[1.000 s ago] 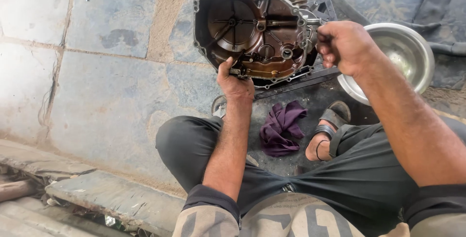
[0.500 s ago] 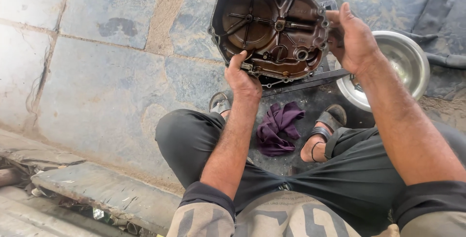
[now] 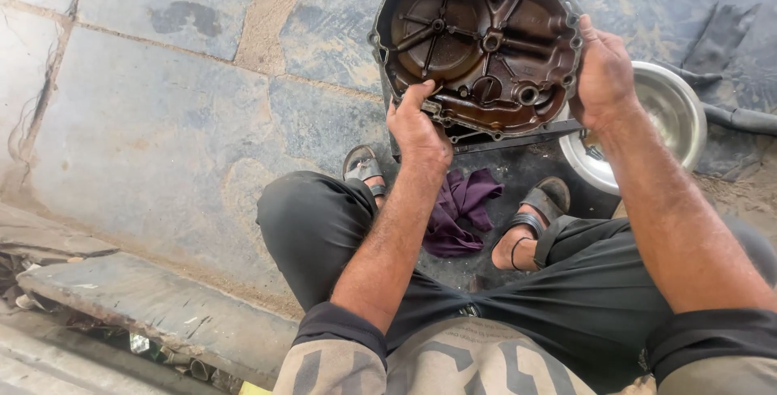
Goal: Cleaning and reassembling components of a motorcycle engine, specifically the clutch assembly and engine cover.
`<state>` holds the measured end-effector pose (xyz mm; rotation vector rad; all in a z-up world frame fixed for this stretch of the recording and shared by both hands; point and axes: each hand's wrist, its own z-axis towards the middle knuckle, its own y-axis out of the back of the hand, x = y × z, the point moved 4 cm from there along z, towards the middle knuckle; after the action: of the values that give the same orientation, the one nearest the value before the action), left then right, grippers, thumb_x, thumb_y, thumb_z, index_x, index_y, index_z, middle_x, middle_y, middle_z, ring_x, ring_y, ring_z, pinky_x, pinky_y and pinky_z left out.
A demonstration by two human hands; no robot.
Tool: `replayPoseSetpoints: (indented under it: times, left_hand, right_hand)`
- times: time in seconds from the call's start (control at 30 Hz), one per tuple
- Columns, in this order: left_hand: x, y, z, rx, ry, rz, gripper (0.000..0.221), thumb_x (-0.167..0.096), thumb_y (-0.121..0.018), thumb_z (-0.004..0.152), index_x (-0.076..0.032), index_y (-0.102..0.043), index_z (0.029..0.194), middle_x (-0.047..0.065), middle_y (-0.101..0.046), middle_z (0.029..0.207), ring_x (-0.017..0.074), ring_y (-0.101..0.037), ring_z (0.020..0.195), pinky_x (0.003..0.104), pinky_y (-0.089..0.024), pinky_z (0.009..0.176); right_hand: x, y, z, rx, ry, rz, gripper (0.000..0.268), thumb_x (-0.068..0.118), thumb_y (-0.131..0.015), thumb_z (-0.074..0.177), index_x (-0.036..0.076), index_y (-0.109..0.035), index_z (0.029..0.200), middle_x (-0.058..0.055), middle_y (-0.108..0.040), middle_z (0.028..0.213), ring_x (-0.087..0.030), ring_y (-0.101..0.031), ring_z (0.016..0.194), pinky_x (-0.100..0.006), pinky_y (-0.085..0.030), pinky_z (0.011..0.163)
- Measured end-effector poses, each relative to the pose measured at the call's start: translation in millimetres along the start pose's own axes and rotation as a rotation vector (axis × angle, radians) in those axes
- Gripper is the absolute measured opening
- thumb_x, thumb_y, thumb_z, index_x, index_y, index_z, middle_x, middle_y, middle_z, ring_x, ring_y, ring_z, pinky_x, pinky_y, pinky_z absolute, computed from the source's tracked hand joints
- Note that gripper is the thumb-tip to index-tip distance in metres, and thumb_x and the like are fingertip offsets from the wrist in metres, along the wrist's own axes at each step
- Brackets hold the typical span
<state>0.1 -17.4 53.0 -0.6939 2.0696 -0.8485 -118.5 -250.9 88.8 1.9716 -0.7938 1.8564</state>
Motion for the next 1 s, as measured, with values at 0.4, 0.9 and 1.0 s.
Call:
replayPoseSetpoints:
  times: [0.4, 0.9, 1.0]
  left_hand:
    - [-9, -9, -9, 0.068, -0.084, 0.082, 0.032, 0.0, -0.068, 0.077, -0.006, -0.066, 0.108, 0.004, -0.066, 0.099, 0.0206, -0.059, 0.097, 0.039, -0.048, 0.089]
    - [-10, -6, -8, -0.09, 0.027, 0.148, 0.024, -0.005, -0.069, 0.077, -0.009, -0.062, 0.099, 0.002, -0.063, 0.101, 0.0182, -0.055, 0.104, 0.046, -0.039, 0.098]
    - [-8, -3, -4, -0.025, -0.013, 0.094, 0.024, -0.005, -0.071, 0.076, -0.009, -0.063, 0.098, 0.003, -0.063, 0.097, 0.0218, -0.056, 0.103, 0.048, -0.042, 0.101]
  right_hand:
    - [5, 0, -9, -0.221, -0.262, -0.222, 0.038, 0.045, -0.054, 0.115, 0.012, -0.067, 0.1, 0.0, -0.066, 0.092, -0.011, -0.062, 0.085, -0.033, -0.052, 0.082]
    - [-18, 8, 4, -0.161, -0.162, -0.007, 0.022, 0.024, -0.053, 0.103, 0.017, -0.074, 0.103, 0.001, -0.07, 0.092, -0.014, -0.06, 0.084, -0.036, -0.047, 0.083]
    - [-14, 4, 3, -0.16, -0.17, -0.043, 0.022, 0.029, -0.058, 0.105, 0.014, -0.071, 0.095, 0.0, -0.07, 0.088, -0.015, -0.063, 0.081, -0.036, -0.05, 0.082]
